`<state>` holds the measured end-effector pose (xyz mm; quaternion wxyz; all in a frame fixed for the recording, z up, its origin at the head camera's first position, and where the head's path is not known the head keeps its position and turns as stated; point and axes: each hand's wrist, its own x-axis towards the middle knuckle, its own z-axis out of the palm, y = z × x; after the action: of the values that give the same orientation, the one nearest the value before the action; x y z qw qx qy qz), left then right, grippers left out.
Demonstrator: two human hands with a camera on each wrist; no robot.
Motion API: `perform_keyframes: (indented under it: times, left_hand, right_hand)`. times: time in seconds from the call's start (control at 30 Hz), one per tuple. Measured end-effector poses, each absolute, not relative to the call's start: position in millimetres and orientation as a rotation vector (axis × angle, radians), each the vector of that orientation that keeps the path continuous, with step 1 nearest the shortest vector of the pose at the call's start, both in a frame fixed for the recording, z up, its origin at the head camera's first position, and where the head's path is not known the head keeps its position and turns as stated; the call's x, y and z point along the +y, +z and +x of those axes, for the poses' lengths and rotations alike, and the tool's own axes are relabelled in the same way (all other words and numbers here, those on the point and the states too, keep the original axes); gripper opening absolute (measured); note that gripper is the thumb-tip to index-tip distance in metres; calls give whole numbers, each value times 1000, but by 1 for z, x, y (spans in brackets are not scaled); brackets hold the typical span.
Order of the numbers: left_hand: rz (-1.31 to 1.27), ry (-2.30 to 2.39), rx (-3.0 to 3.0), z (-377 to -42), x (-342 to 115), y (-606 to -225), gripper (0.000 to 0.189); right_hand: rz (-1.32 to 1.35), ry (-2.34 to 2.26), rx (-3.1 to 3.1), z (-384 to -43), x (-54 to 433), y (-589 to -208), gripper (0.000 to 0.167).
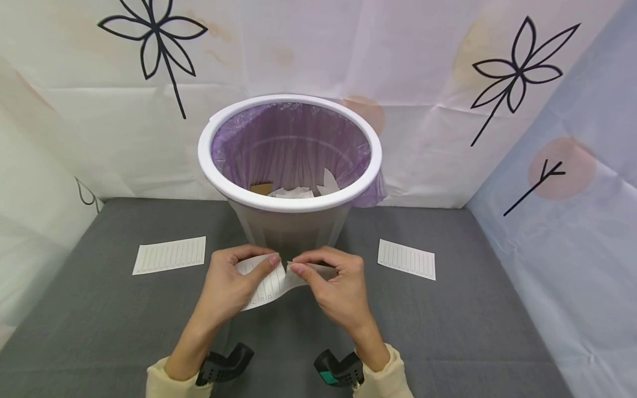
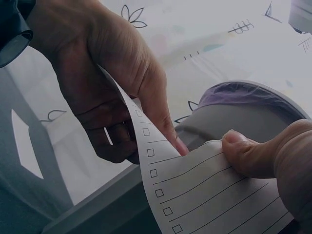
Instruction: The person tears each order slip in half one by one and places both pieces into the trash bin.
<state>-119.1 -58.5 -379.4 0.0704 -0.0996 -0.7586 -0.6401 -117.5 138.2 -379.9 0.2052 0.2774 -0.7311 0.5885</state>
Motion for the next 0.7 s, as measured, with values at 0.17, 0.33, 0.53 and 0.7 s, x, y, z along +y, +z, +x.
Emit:
perform_keyframes:
  times: [0.17,0.33,0.53,0.7]
  left_hand:
    - [-269,-1910,-2263,-119,-60,-379,4]
    - [-241,-1909,-2237,-120,-62,-380,6]
    - [-231,-1907,-2230,-122,-64,-380,7]
    - [-206,-1892,-2242,-122,-66,-379,5]
  right_hand:
    - [768,1659,-2023,-116,138,-378,5]
    - [765,1672,-2002,-115,139,-376,7]
    - [754,1684,-1990,-113,141,-374,13]
    - [771,1692,-1955,-114,142,-373,14]
